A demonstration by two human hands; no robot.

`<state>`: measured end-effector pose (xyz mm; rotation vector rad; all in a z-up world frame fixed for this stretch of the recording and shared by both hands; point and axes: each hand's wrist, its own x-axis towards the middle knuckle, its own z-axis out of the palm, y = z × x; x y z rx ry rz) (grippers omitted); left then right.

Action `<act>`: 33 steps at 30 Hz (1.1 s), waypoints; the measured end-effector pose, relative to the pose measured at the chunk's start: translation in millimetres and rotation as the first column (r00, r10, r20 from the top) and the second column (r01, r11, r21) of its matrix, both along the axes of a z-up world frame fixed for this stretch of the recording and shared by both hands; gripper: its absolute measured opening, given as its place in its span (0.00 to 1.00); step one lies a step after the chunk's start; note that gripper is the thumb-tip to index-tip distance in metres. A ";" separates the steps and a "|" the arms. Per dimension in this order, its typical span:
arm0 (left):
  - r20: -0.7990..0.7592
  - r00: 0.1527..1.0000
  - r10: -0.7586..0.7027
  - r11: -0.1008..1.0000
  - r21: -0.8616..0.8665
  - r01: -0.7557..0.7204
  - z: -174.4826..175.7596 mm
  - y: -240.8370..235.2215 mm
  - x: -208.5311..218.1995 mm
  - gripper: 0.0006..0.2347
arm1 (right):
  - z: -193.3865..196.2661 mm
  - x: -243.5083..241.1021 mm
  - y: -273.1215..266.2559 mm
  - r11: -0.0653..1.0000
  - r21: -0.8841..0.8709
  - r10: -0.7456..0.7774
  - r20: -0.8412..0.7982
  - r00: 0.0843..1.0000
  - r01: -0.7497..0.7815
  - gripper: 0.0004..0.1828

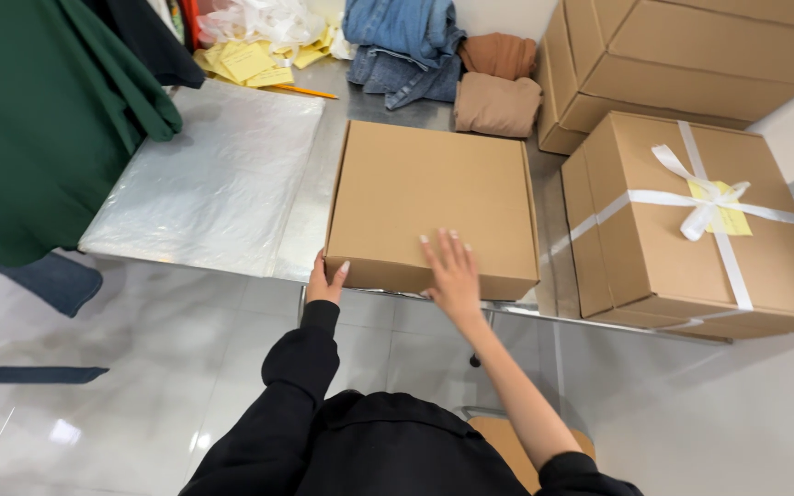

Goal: The person places a plastic-wrapped garment into a cardboard box, closes the box, and ties a white ribbon around it in a bow. The person handles the garment, box, and ribbon by hand throughout the process.

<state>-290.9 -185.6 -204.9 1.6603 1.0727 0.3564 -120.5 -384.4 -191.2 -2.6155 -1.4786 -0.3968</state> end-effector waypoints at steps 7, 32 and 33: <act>0.190 0.969 0.156 0.972 -0.206 -0.116 -22.0 -1.6 -23.2 0.29 | -18.2 -26.0 46.6 0.979 0.187 0.046 0.192 0.980 -0.082 0.65; 0.400 0.906 0.139 0.970 -0.237 -0.044 57.8 332.0 63.1 0.08 | 103.2 45.1 376.1 0.864 0.491 0.378 -0.782 0.496 0.114 0.10; 0.383 0.917 0.109 0.969 -0.245 -0.013 56.6 352.1 76.4 0.08 | 101.6 51.7 395.9 0.869 0.468 0.356 -0.819 0.450 0.163 0.10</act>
